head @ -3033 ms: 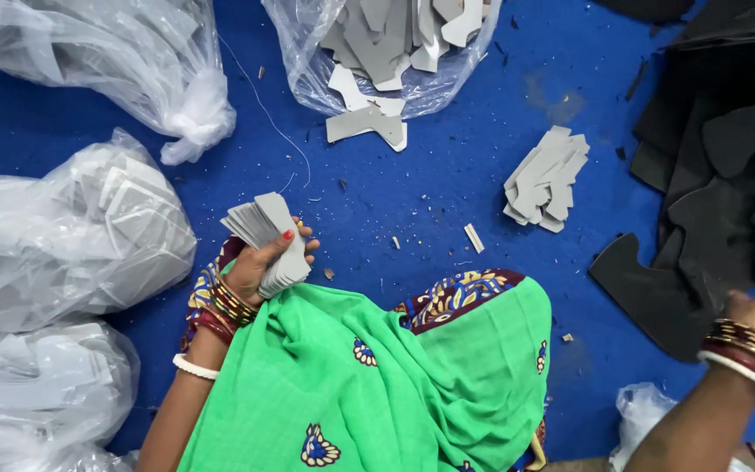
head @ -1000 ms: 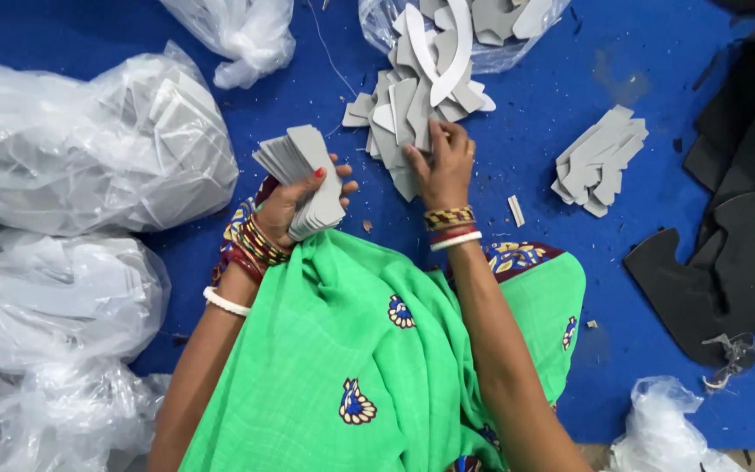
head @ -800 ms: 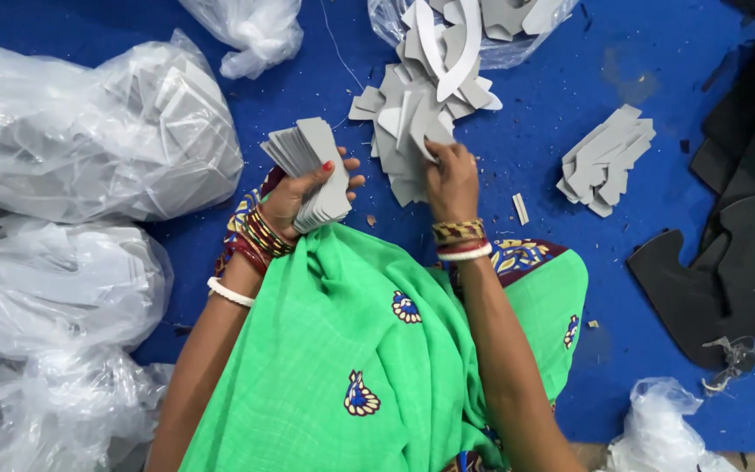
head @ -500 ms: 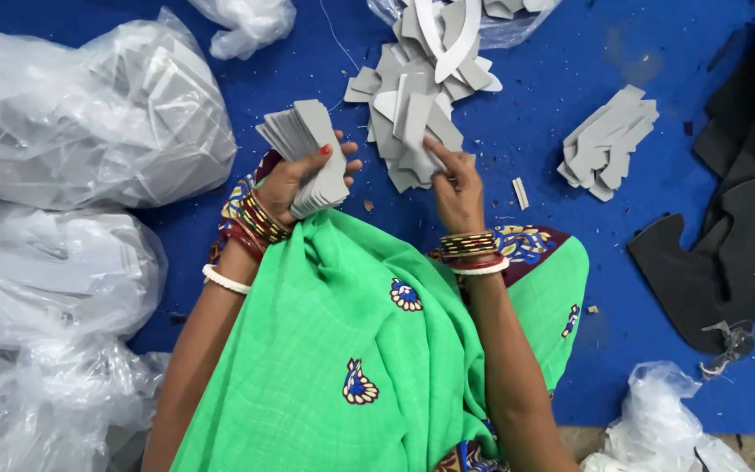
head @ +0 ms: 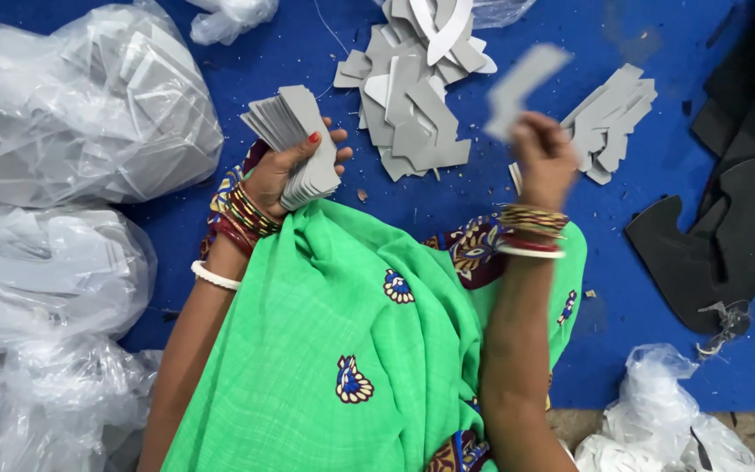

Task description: The person sorts and stacks precut grey shoe lining or padding components into organized piles.

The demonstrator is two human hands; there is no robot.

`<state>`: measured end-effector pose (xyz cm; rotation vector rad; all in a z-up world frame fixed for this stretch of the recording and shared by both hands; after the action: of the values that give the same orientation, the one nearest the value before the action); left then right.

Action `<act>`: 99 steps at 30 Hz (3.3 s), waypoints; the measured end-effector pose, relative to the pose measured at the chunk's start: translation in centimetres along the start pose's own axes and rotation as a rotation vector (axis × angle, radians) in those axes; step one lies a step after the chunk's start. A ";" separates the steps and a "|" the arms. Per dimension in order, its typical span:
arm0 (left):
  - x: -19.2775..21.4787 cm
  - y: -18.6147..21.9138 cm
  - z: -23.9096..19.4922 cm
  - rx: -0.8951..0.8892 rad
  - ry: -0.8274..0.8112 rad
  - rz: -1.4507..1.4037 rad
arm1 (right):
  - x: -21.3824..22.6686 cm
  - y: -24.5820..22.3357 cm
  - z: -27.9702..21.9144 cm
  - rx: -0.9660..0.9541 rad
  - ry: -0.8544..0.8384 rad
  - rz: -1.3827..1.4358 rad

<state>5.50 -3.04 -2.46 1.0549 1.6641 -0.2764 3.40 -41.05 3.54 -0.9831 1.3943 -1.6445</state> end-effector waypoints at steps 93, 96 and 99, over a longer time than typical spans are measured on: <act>-1.2 1.3 -0.5 -0.191 -0.009 0.207 | -18.5 -2.5 -7.9 -0.173 -0.433 -0.246; -1.8 1.1 -0.8 -0.178 -0.060 0.217 | -15.6 -0.8 -4.9 -0.055 -0.256 -0.435; -1.9 1.3 -0.8 -0.152 -0.035 0.200 | -15.9 -2.1 -4.0 0.310 -0.228 -0.740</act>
<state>6.02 -2.71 -0.12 1.0850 1.5106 -0.0368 6.37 -24.81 3.80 -1.5449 0.6099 -2.0961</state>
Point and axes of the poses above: each hand's wrist, its own z-axis towards the middle knuckle, its own x-axis out of the back of the hand, y = z × x, the point moved 8 cm from there along z, towards the middle knuckle, and after that the axes turned 6 degrees about x, right-handed, at the moved point
